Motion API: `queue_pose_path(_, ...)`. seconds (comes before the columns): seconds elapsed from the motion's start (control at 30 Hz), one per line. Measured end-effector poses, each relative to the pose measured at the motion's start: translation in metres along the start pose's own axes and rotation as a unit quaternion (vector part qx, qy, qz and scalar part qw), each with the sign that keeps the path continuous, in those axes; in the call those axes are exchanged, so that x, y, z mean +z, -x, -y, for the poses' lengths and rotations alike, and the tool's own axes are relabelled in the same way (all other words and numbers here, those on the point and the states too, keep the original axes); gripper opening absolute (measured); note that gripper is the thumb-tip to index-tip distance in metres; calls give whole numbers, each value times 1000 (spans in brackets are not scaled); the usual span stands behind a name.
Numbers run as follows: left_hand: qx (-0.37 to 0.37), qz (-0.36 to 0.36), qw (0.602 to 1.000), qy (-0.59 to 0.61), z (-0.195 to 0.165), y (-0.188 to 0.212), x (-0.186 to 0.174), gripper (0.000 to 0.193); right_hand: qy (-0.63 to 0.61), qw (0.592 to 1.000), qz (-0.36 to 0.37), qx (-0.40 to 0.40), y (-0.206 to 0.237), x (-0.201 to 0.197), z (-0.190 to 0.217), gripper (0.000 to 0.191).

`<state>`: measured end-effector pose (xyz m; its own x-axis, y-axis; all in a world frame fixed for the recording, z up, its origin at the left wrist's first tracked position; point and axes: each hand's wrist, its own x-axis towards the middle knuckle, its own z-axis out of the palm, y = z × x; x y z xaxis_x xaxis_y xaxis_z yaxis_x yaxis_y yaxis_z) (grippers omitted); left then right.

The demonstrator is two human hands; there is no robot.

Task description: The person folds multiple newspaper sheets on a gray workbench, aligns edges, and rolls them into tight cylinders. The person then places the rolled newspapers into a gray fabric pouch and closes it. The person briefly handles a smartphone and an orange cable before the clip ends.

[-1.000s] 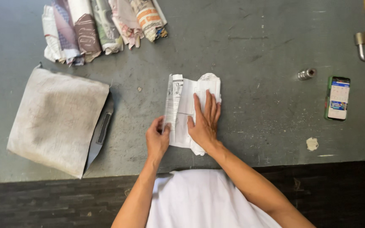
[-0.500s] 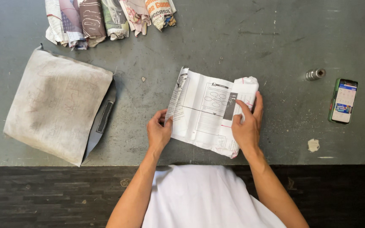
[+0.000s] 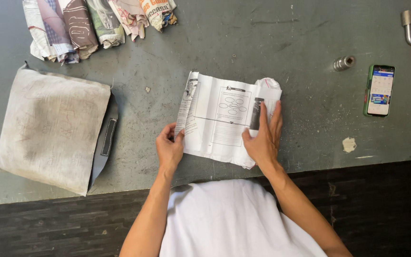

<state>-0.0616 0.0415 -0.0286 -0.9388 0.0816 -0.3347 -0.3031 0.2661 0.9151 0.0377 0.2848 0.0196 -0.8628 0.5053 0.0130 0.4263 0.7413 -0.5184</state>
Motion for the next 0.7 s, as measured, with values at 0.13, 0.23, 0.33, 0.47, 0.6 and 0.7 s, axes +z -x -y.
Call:
queue_pose_path(0.13,3,-43,999,32,4,1,-7,22,-98,994,-40,40,-3,-14,-20,88)
queue_pose_path(0.23,6,-69,997,43,6,-4,-20,22,-122,987,-50,95,-11,-30,-46,83)
queue_pose_path(0.33,6,-81,996,45,8,-10,-37,21,-147,980,-42,127,-17,-40,-69,81)
queue_pose_path(0.47,4,-92,993,73,8,-18,-51,20,-155,982,-100,49,-25,-47,-88,80)
queue_pose_path(0.6,-13,-85,994,63,2,-18,-55,22,-88,988,-109,68,-36,-62,-87,79)
queue_pose_path(0.7,-9,-53,996,71,-7,-15,-56,31,69,990,-121,-32,-44,-68,-67,75)
